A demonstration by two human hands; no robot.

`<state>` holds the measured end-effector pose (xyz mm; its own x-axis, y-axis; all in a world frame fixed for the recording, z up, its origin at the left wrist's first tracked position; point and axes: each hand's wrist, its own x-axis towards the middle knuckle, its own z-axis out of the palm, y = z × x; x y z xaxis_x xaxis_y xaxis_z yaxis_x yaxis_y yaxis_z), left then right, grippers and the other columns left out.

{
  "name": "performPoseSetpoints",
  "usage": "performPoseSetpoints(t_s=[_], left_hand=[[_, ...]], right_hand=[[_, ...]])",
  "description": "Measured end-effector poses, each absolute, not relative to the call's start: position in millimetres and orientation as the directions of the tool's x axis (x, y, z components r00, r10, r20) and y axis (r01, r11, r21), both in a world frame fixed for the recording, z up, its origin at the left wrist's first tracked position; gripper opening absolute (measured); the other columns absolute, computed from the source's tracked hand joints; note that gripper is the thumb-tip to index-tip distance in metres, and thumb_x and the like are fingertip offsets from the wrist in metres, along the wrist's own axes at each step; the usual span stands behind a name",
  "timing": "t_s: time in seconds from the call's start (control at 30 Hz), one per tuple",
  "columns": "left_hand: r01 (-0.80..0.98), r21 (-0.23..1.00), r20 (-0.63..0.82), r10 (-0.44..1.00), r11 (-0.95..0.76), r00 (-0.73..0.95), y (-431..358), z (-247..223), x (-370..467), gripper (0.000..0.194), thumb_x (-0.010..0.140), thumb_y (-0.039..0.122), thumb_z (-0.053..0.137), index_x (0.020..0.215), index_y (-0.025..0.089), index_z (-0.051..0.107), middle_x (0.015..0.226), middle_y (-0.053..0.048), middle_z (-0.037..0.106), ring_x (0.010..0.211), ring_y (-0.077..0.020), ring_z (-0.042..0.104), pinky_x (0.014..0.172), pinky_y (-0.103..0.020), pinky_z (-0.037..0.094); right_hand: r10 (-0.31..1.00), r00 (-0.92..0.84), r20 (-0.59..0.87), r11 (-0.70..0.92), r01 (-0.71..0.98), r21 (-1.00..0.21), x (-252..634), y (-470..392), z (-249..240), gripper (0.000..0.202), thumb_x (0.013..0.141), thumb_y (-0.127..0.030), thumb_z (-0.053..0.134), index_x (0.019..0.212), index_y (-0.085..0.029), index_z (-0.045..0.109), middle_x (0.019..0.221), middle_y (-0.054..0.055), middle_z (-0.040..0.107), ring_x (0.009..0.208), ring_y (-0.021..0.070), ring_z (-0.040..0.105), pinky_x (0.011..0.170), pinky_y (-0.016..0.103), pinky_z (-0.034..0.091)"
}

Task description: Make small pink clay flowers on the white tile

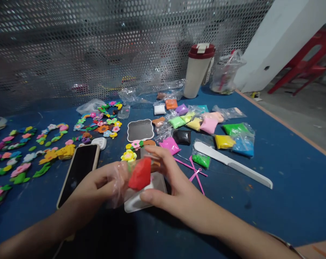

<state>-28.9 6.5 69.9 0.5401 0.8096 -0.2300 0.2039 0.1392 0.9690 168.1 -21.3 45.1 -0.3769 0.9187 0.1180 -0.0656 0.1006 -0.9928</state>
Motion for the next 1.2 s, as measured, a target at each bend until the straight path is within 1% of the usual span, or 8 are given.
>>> performPoseSetpoints(t_s=[0.07,0.17,0.33,0.53,0.83,0.93,1.03,1.2], left_hand=[[0.190,0.965,-0.259,0.797,0.183,0.545,9.5,65.9,-28.0,0.025,0.084,0.035,0.053,0.066,0.019,0.048,0.070,0.003,0.049,0.068,-0.0123,0.046,0.060,-0.021,0.038],[0.278,0.956,-0.205,0.891,0.094,0.404,11.6,63.5,-24.8,0.022,0.079,0.032,0.060,0.066,0.019,0.047,0.063,0.006,0.042,0.059,-0.0105,0.040,0.054,-0.020,0.034],[0.463,0.842,0.172,0.951,-0.278,0.259,9.8,64.9,-24.5,0.017,0.068,0.017,0.072,0.063,0.019,0.056,0.061,0.007,0.042,0.053,-0.0083,0.037,0.048,-0.019,0.030],[0.482,0.712,0.370,0.857,-0.510,0.359,8.1,62.3,-26.7,0.013,0.068,0.012,0.075,0.078,0.021,0.074,0.059,0.005,0.046,0.051,-0.0076,0.042,0.045,-0.018,0.032],[0.474,0.620,0.391,0.770,-0.625,0.504,6.5,57.4,-23.0,0.010,0.074,0.008,0.067,0.076,0.017,0.067,0.063,0.003,0.050,0.055,-0.0090,0.046,0.051,-0.020,0.035],[0.462,0.686,0.304,0.798,-0.562,0.521,6.0,60.9,-22.7,0.012,0.074,0.007,0.064,0.068,0.017,0.062,0.064,0.004,0.047,0.058,-0.0092,0.044,0.054,-0.020,0.034],[0.370,0.891,0.084,0.896,-0.264,0.437,10.9,66.3,-26.4,0.017,0.078,0.012,0.059,0.064,0.018,0.054,0.062,0.005,0.043,0.056,-0.0090,0.039,0.052,-0.020,0.031],[-0.199,0.950,-0.157,0.919,0.241,0.362,23.7,72.2,-32.8,0.022,0.093,0.026,0.041,0.076,0.019,0.053,0.068,0.003,0.042,0.057,-0.0094,0.039,0.051,-0.019,0.036]], right_hand=[[0.892,-0.451,-0.029,-0.114,-0.161,-0.980,166.6,-20.0,45.7,0.066,0.079,-0.027,0.068,0.133,-0.037,0.031,0.126,0.002,0.048,0.111,0.0183,0.052,0.095,0.034,0.043],[0.904,-0.403,-0.143,-0.248,-0.222,-0.943,164.1,-18.9,45.8,0.048,0.077,-0.025,0.071,0.118,-0.034,0.047,0.096,-0.003,0.059,0.083,0.0114,0.060,0.074,0.023,0.050],[0.941,-0.281,-0.188,-0.265,-0.268,-0.926,159.7,-16.5,39.2,0.031,0.074,-0.025,0.073,0.100,-0.027,0.054,0.077,-0.006,0.061,0.064,0.0072,0.058,0.057,0.017,0.047],[0.946,-0.243,-0.213,-0.277,-0.270,-0.922,156.2,-17.8,39.4,0.024,0.074,-0.024,0.072,0.092,-0.023,0.056,0.077,-0.005,0.061,0.065,0.0063,0.057,0.059,0.016,0.046],[0.949,-0.271,-0.161,-0.220,-0.203,-0.954,156.7,-20.0,34.1,0.018,0.078,-0.024,0.069,0.091,-0.023,0.057,0.082,-0.005,0.058,0.070,0.0069,0.054,0.062,0.016,0.043],[0.955,-0.266,-0.135,-0.188,-0.182,-0.965,156.2,-19.5,34.1,0.017,0.078,-0.024,0.069,0.090,-0.022,0.057,0.085,-0.004,0.057,0.073,0.0080,0.053,0.065,0.017,0.043],[0.961,-0.221,-0.168,-0.216,-0.215,-0.952,156.9,-17.2,34.0,0.019,0.077,-0.026,0.070,0.089,-0.022,0.056,0.080,-0.005,0.056,0.067,0.0076,0.051,0.059,0.017,0.041],[0.979,-0.078,-0.186,-0.201,-0.292,-0.935,162.1,-11.6,32.5,0.016,0.080,-0.026,0.068,0.088,-0.023,0.055,0.073,-0.006,0.055,0.061,0.0064,0.048,0.055,0.016,0.039]])
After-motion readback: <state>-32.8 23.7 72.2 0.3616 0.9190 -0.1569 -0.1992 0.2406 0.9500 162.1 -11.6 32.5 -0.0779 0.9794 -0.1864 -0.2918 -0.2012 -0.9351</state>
